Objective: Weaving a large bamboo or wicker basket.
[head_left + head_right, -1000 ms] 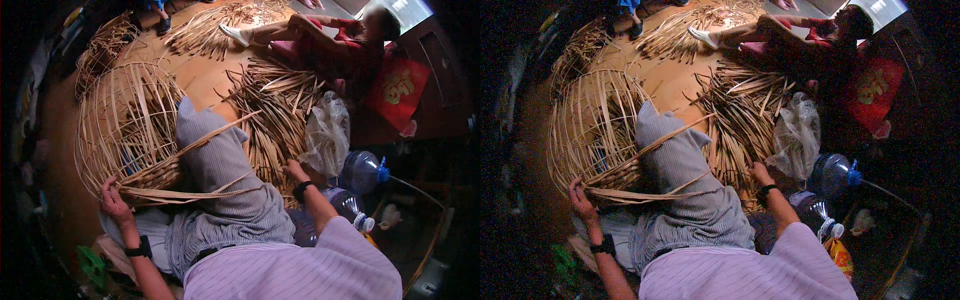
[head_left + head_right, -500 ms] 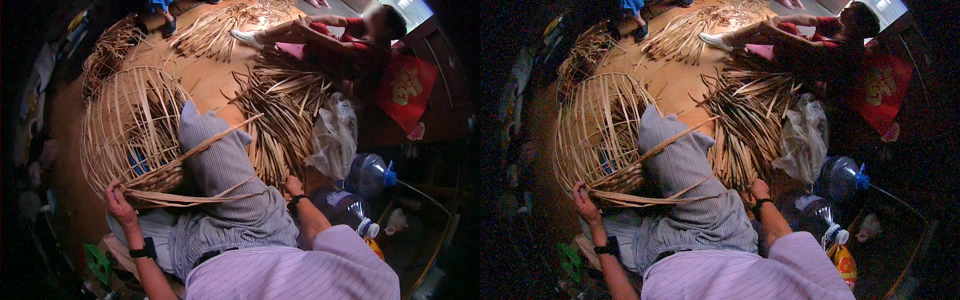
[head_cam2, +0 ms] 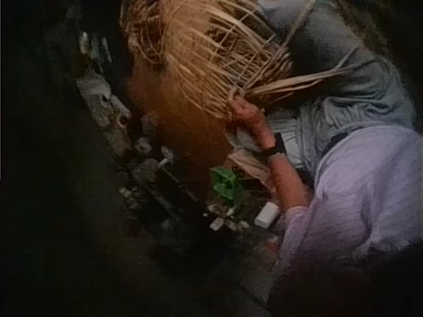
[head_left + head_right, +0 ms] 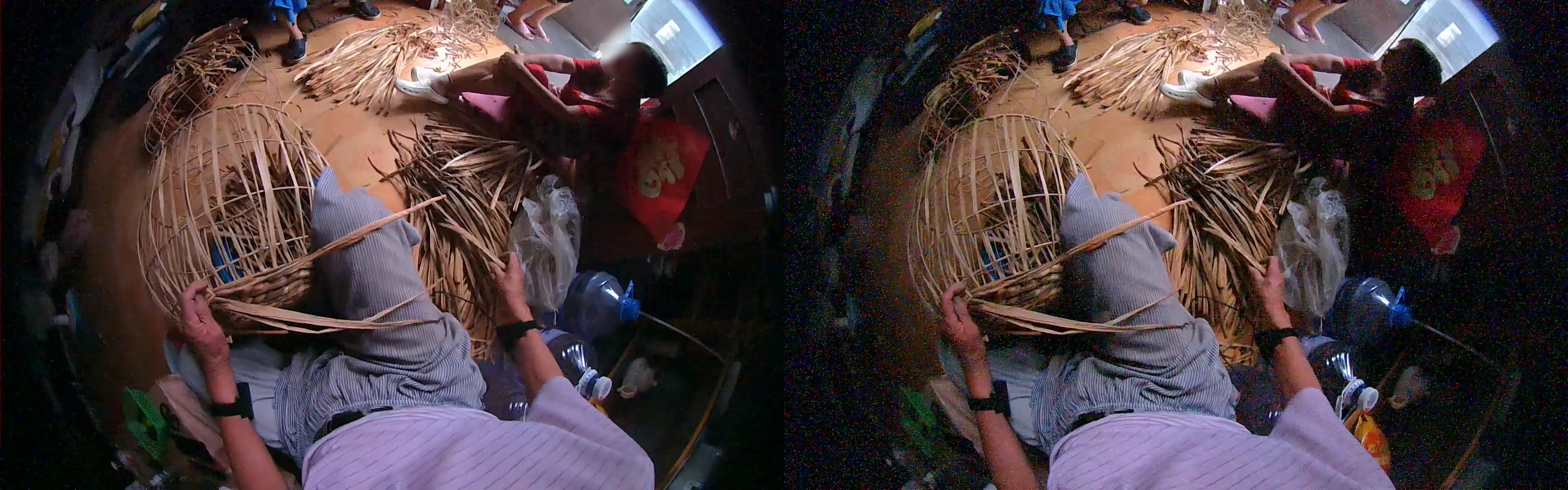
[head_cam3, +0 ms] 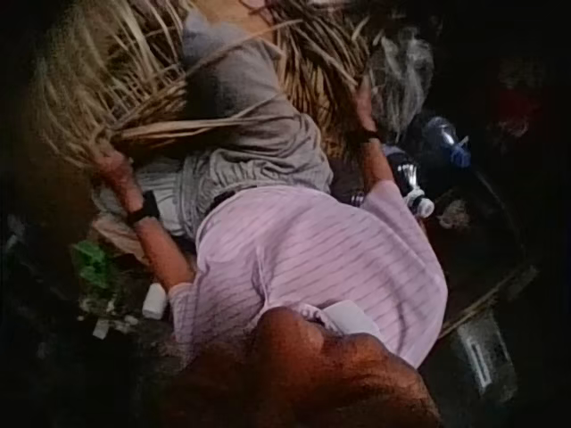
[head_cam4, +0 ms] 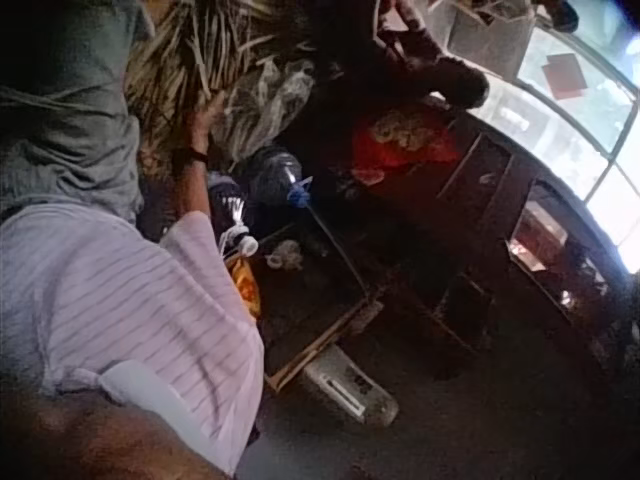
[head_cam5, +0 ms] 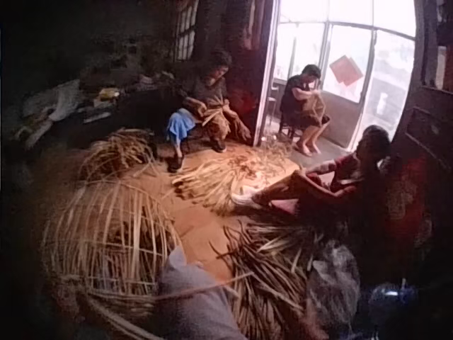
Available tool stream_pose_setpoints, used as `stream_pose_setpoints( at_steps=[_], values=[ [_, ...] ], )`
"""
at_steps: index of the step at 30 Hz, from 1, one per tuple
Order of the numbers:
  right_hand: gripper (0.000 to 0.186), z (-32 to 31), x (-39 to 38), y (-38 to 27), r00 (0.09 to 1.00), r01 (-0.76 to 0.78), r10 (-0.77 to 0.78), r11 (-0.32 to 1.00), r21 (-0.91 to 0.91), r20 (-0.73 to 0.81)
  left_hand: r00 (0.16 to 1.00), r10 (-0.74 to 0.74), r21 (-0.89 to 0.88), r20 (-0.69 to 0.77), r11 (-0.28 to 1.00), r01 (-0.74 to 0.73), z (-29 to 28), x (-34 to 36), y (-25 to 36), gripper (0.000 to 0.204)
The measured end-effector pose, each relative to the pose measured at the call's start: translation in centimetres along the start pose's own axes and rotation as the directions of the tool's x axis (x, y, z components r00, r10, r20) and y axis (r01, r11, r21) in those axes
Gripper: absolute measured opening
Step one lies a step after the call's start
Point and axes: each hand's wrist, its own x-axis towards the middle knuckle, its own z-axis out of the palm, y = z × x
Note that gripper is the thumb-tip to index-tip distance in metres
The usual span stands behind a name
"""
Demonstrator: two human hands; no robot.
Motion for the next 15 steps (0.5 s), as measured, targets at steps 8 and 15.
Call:
stream_pose_setpoints(
  at_steps=[8,15],
  values=[
    [0.026,-6.8,4.5,-13.0,0.932,-0.314,0.136,0.764,0.563,0.336,0.998,-0.034,-0.149,-0.043,0.989,0.028,-0.4,-1.1,-1.1,0.024],
    [0.025,-10.7,5.2,-21.2,0.987,-0.057,-0.045,0.795,0.604,0.153,0.99,-0.117,-0.224,-0.073,0.97,0.098,-2.0,0.4,3.6,0.015]
  ],
)
